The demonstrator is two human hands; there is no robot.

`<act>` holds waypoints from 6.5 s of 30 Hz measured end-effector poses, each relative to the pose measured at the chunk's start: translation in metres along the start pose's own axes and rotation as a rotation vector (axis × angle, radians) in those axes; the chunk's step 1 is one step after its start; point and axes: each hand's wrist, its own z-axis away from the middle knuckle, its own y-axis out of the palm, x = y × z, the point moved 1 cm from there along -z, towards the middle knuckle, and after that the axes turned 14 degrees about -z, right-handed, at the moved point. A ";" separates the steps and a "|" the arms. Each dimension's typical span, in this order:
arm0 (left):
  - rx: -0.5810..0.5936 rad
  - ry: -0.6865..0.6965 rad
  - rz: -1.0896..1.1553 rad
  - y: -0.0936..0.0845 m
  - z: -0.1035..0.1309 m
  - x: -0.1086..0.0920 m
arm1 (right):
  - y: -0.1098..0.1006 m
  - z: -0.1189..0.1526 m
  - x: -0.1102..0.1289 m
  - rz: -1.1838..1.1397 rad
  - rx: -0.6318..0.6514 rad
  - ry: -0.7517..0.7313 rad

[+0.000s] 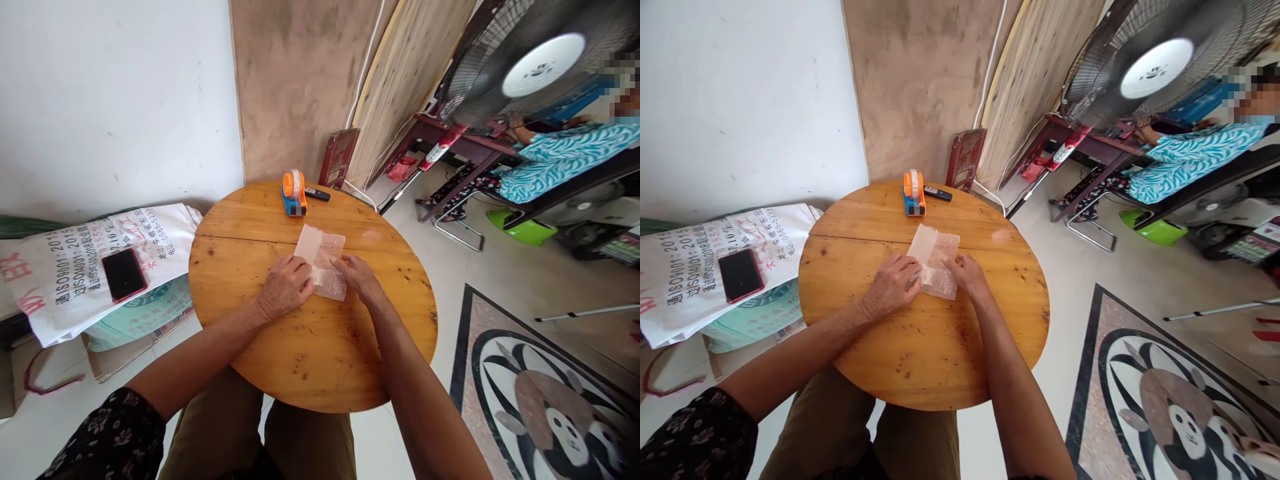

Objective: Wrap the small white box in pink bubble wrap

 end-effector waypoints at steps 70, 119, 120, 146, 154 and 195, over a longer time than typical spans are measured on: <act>0.153 -0.279 0.373 0.009 -0.003 0.003 | 0.017 0.047 0.048 -0.301 0.307 -0.178; 0.111 -0.232 0.388 0.009 0.002 -0.002 | 0.039 -0.062 0.019 -0.922 0.165 0.095; 0.113 -0.234 0.389 0.009 0.001 -0.003 | 0.040 -0.062 0.019 -0.913 0.180 0.119; 0.144 -0.244 0.336 0.013 0.003 0.002 | 0.041 -0.023 0.063 0.498 0.153 -0.187; 0.243 -0.306 0.371 0.010 0.001 0.003 | 0.038 -0.021 0.066 0.430 0.200 -0.250; 0.140 -0.100 0.298 0.004 -0.006 0.002 | 0.012 -0.053 0.030 0.043 0.129 -0.118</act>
